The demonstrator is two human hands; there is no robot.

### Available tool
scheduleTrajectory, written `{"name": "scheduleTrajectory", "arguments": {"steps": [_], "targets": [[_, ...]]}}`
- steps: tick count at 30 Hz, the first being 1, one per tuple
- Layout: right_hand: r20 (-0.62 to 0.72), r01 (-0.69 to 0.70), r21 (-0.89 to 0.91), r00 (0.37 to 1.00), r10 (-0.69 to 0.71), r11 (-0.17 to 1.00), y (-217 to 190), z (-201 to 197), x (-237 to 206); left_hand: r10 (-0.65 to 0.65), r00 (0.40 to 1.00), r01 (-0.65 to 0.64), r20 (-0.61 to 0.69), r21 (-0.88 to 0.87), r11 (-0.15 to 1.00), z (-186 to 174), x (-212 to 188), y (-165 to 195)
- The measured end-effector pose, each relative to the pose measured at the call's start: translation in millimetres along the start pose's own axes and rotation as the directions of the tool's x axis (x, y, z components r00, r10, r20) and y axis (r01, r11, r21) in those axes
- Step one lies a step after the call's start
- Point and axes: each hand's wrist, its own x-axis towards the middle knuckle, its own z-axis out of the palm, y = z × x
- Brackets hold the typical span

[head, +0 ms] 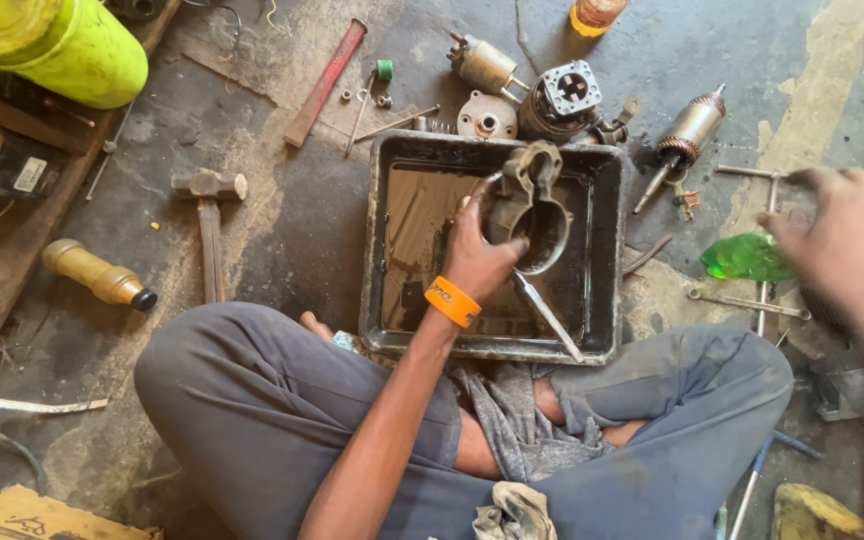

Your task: The person sits on the workshop floor and scrubs greasy metal engine components in a black tray using a small brush, working on one part at a time. They then pour water from a green plastic bottle over the parts to rinse them while continuing to scrub.

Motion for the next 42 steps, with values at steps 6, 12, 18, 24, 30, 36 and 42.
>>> {"name": "scheduleTrajectory", "arguments": {"steps": [6, 12, 18, 24, 30, 36, 42], "targets": [[0.210, 0.201, 0.451, 0.923, -0.322, 0.869, -167.7, 19.6, -76.0, 0.079, 0.987, -0.051, -0.141, 0.191, 0.980, -13.7, 12.9, -1.6], [-0.082, 0.291, 0.523, 0.953, -0.293, 0.801, -209.2, 34.1, -81.0, 0.183, 0.959, -0.172, -0.217, 0.067, 0.983, -28.3, 19.8, -8.5], [-0.209, 0.412, 0.381, 0.910, -0.357, 0.828, -169.0, -1.8, -78.0, 0.278, 0.953, -0.237, -0.121, 0.274, 0.932, -30.6, 23.7, -11.0], [-0.294, 0.465, 0.429, 0.883, -0.367, 0.775, -209.8, 39.8, -43.0, 0.284, 0.959, -0.264, -0.019, 0.318, 0.911, -15.6, 21.7, -18.0], [-0.306, 0.394, 0.759, 0.919, -0.250, 0.518, -214.2, 71.7, -68.0, 0.414, 0.910, -0.387, 0.000, 0.353, 0.852, -15.3, 25.2, -26.6], [-0.265, 0.350, 0.571, 0.935, -0.237, 0.742, -208.7, 73.5, -76.0, 0.286, 0.951, -0.309, 0.118, 0.325, 0.894, -7.2, 22.8, -43.1], [-0.280, 0.408, 0.652, 0.913, -0.297, 0.640, -213.7, 78.8, -82.4, 0.460, 0.877, -0.475, 0.137, 0.397, 0.786, -11.3, 32.5, -57.1]]}}
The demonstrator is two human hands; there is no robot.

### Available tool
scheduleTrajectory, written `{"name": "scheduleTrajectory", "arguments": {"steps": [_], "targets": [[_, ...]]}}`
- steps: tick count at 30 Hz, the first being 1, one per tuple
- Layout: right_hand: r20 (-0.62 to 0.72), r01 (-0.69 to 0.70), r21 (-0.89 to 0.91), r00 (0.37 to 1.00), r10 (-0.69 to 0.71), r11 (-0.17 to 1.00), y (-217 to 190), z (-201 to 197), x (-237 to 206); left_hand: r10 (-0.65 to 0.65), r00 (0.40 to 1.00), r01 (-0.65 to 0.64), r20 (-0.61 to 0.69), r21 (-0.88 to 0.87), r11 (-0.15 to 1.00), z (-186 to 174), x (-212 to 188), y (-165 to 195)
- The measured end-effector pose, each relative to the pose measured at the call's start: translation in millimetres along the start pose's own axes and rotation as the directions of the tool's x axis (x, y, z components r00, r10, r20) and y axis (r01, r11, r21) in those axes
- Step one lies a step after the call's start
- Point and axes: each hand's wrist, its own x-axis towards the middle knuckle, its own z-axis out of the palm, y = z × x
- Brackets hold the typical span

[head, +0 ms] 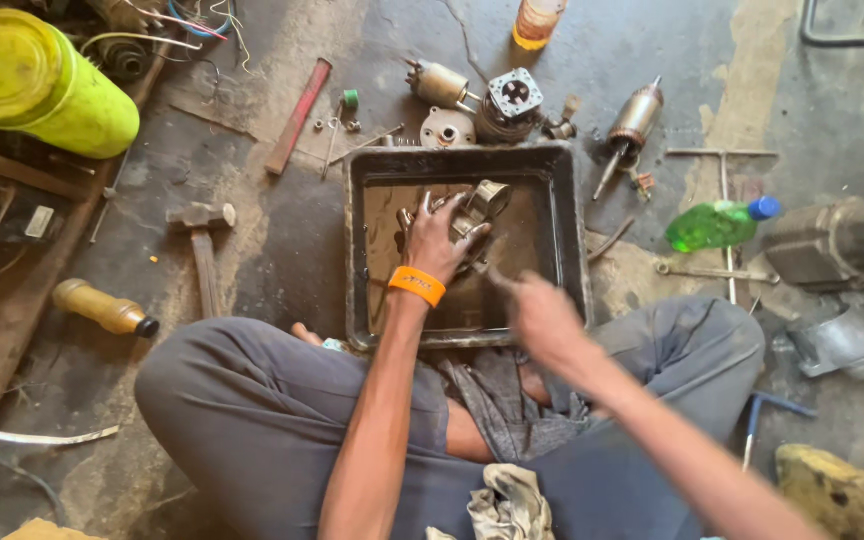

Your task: The person sits on the workshop floor and scrubs greasy metal engine components in a black tray using a small brush, working on one part at a time. They then pour water from a green plastic bottle over the parts to rinse them while continuing to scrub.

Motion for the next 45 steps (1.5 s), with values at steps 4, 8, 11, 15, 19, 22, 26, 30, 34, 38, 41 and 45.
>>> {"name": "scheduleTrajectory", "arguments": {"steps": [4, 8, 11, 15, 19, 22, 26, 30, 34, 38, 41, 45], "targets": [[0.077, -0.120, -0.252, 0.987, 0.144, 0.960, 9.4, -7.3, 4.1, -0.121, 0.992, 0.121, 0.041, 0.017, 0.993, 0.8, -3.4, -0.3], [0.025, -0.038, 0.168, 0.999, 0.034, 0.985, 1.0, -4.0, 2.9, -0.224, 0.965, 0.226, 0.136, 0.005, 0.974, 3.6, -1.1, 6.1], [0.194, -0.210, -0.023, 0.958, 0.210, 0.977, -4.0, -13.2, 0.0, -0.238, 0.955, 0.246, 0.176, -0.023, 0.969, 2.3, 0.8, 3.0], [0.104, -0.134, -0.305, 0.979, 0.173, 0.943, -2.9, -33.7, 3.7, -0.142, 0.979, 0.148, 0.145, -0.029, 0.989, 5.9, -1.4, -4.9], [0.109, -0.259, 0.041, 0.961, 0.253, 0.965, -23.9, -11.2, 13.8, -0.122, 0.991, 0.122, 0.052, 0.011, 0.992, 16.5, -5.0, -0.9], [0.079, -0.275, 0.352, 0.961, 0.264, 0.895, -38.1, 6.0, 16.5, -0.159, 0.986, 0.161, 0.044, -0.048, 0.986, 15.8, -4.8, 2.1], [0.227, -0.403, 0.167, 0.904, 0.363, 0.900, -31.4, -4.3, 18.6, -0.141, 0.987, 0.145, 0.082, -0.046, 0.988, 8.9, -4.6, 1.6], [0.013, -0.169, -0.034, 0.985, 0.169, 0.985, -13.8, -19.0, 23.5, -0.244, 0.960, 0.246, 0.138, 0.002, 0.969, 1.4, -1.4, 3.2], [0.059, -0.183, 0.035, 0.982, 0.181, 0.982, -11.7, -8.9, 20.3, -0.169, 0.979, 0.144, 0.112, 0.202, 0.969, -9.2, 24.1, 11.4], [0.027, -0.176, 0.030, 0.984, 0.175, 0.984, -18.9, 5.0, 16.3, -0.256, 0.922, 0.190, 0.290, 0.237, 0.953, -6.2, 61.1, 33.3], [0.051, -0.280, 0.066, 0.959, 0.277, 0.958, -25.2, 10.0, 15.3, -0.169, 0.919, 0.101, 0.356, 0.202, 0.974, 4.3, 74.2, 51.6], [-0.059, -0.155, 0.299, 0.982, 0.181, 0.941, -27.0, 4.4, 15.7, -0.161, 0.954, 0.173, 0.252, -0.023, 0.985, -1.1, 74.5, 55.6]]}}
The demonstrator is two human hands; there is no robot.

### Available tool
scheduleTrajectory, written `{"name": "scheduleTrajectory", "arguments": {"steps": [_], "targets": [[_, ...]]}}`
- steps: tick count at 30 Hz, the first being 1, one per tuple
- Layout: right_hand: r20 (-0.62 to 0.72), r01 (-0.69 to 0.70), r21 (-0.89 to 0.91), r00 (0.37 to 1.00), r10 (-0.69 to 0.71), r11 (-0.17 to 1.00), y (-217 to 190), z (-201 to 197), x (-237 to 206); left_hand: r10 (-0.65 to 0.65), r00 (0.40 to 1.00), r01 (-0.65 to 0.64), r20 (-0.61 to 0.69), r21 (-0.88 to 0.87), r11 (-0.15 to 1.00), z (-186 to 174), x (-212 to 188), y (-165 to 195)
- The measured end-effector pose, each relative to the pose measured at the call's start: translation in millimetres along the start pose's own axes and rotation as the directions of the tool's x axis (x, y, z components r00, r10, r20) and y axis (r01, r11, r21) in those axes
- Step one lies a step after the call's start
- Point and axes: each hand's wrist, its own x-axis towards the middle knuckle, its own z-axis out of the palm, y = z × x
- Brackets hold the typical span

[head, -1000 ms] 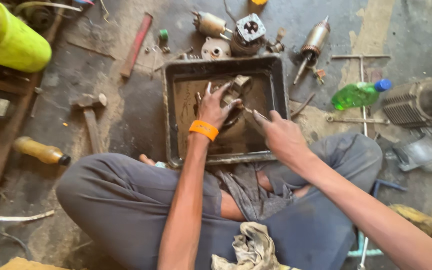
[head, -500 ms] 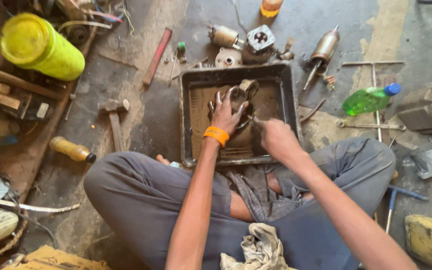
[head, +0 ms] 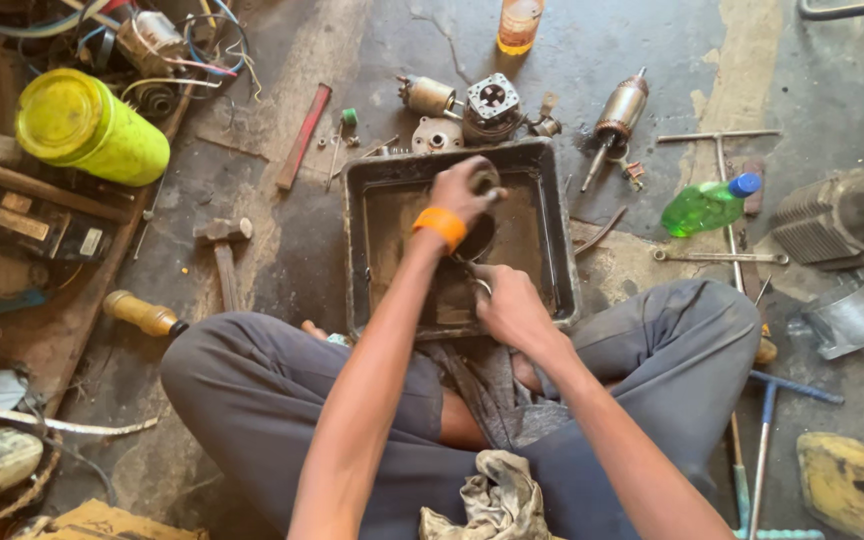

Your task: The person sits on the workshop floor and scrubs greasy metal engine components in a black tray using a small brush, working on one part at a time. They then pour water from a green plastic bottle over the parts to rinse them while continuing to scrub.

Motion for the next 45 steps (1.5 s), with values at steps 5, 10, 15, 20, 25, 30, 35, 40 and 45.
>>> {"name": "scheduleTrajectory", "arguments": {"steps": [5, 10, 15, 20, 25, 30, 35, 40, 45], "targets": [[0.034, -0.122, -0.312, 0.990, 0.139, 0.942, 0.3, -21.0, 3.6, 0.079, 0.981, -0.166, -0.178, -0.553, 0.817, -19.2, -36.2, -18.0], [0.061, -0.034, -0.394, 0.996, 0.063, 0.919, -4.5, -8.1, -8.1, -0.034, 0.968, -0.111, -0.248, -0.549, 0.829, -45.9, -84.8, -31.5], [0.115, 0.014, -0.279, 0.993, 0.019, 0.960, -16.4, 30.0, -26.6, -0.169, 0.951, 0.148, -0.261, -0.099, 0.984, -65.7, -123.5, -46.6], [0.105, 0.102, -0.060, 0.990, -0.096, 0.993, -26.1, 19.9, -20.5, -0.205, 0.909, 0.182, -0.364, -0.097, 0.979, -59.9, -129.7, -47.1], [0.188, 0.033, -0.536, 0.979, 0.080, 0.844, -19.3, -8.1, -11.2, -0.120, 0.934, 0.110, -0.337, -0.049, 0.993, -53.1, -126.1, -24.5], [0.192, 0.120, -0.330, 0.980, -0.058, 0.936, -25.7, -4.0, -25.4, 0.030, 0.912, -0.051, -0.409, -0.040, 0.998, -49.9, -124.7, -9.6], [0.233, -0.011, -0.588, 0.955, 0.182, 0.809, -25.9, -20.3, -17.0, -0.077, 0.935, 0.030, -0.346, -0.139, 0.990, -51.0, -122.0, -14.7], [0.150, -0.006, -0.215, 0.988, 0.039, 0.977, -9.1, -9.8, -17.1, 0.028, 0.898, -0.092, -0.439, -0.125, 0.988, -36.8, -113.7, -18.3], [0.140, -0.021, -0.338, 0.987, 0.072, 0.941, 7.1, -14.2, -17.2, -0.027, 0.903, -0.053, -0.428, -0.174, 0.983, -29.2, -111.8, -30.2]]}}
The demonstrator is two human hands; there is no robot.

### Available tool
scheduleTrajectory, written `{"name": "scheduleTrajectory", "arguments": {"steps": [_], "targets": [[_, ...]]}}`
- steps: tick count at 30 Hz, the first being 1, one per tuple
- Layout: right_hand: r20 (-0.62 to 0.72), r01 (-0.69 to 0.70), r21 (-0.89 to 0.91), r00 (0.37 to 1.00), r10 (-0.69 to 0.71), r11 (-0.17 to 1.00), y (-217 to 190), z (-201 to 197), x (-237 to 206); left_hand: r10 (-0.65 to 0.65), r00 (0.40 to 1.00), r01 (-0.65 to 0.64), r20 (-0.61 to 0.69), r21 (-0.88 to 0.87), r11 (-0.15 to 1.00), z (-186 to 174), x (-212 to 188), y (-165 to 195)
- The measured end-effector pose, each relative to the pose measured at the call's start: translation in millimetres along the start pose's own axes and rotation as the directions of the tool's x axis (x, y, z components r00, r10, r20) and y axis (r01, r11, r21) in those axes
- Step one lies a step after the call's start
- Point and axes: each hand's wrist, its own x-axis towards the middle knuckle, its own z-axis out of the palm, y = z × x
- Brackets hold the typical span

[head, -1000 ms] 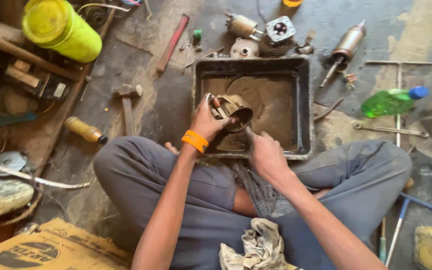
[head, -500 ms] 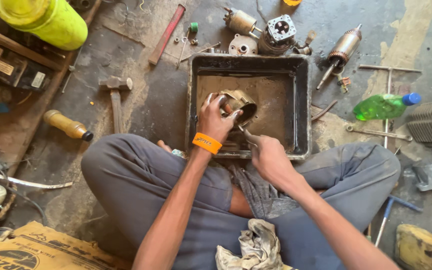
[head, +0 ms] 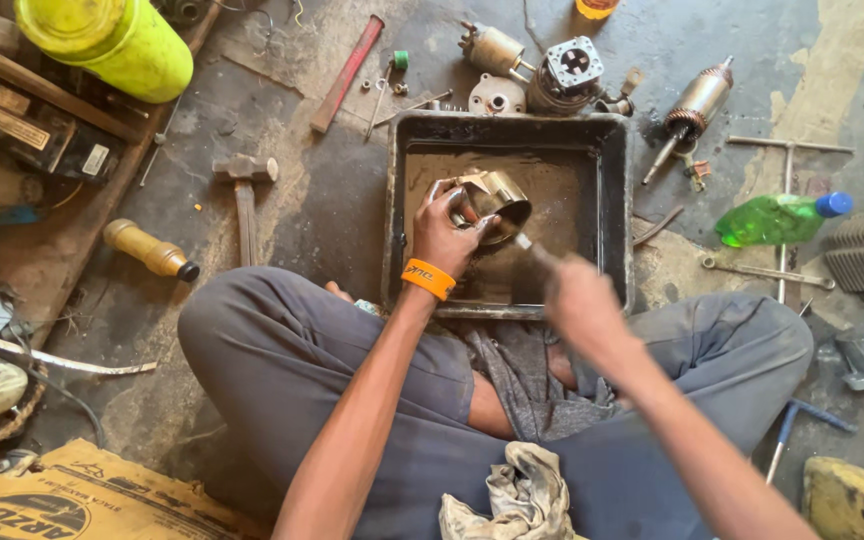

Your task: The person sits on the workshop floor and scrubs greasy metal engine components in a black tray using a small brush, working on one part at a time. They then pour water from a green plastic bottle over the parts to rinse them while continuing to scrub.

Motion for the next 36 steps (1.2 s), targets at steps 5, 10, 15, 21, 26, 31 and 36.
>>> {"name": "scheduleTrajectory", "arguments": {"steps": [5, 10, 15, 21, 26, 31, 36], "targets": [[0.023, -0.099, 0.058, 0.995, 0.098, 0.993, -6.0, -2.2, 18.3, -0.002, 0.999, 0.005, 0.049, -0.078, 0.997, 15.0, 3.9, -10.3], [-0.011, -0.093, 0.453, 0.994, 0.110, 0.887, -9.8, 28.9, 28.6, -0.076, 0.996, 0.072, 0.047, 0.084, 0.994, 13.6, 6.4, -27.1], [-0.101, -0.056, -0.103, 0.994, 0.046, 0.993, 6.7, 18.8, 27.0, -0.204, 0.979, 0.204, 0.013, -0.097, 0.974, 17.6, 3.0, -38.5], [0.028, -0.169, 0.392, 0.985, 0.171, 0.904, -34.5, 12.6, 15.5, -0.124, 0.986, 0.127, 0.112, -0.015, 0.992, 25.0, 7.8, -56.0], [0.137, -0.263, -0.084, 0.952, 0.272, 0.961, -30.5, -18.8, 16.1, -0.142, 0.973, 0.150, 0.181, -0.031, 0.988, 19.9, 9.9, -64.5], [0.139, -0.246, 0.310, 0.967, 0.212, 0.918, -37.9, -14.1, 15.9, -0.121, 0.972, 0.127, 0.201, -0.018, 0.992, 13.9, 11.1, -59.2], [-0.038, -0.096, 0.142, 0.994, 0.102, 0.985, -29.7, 0.1, 24.1, -0.163, 0.952, 0.176, 0.260, -0.025, 0.984, 7.9, 16.2, -61.1]]}}
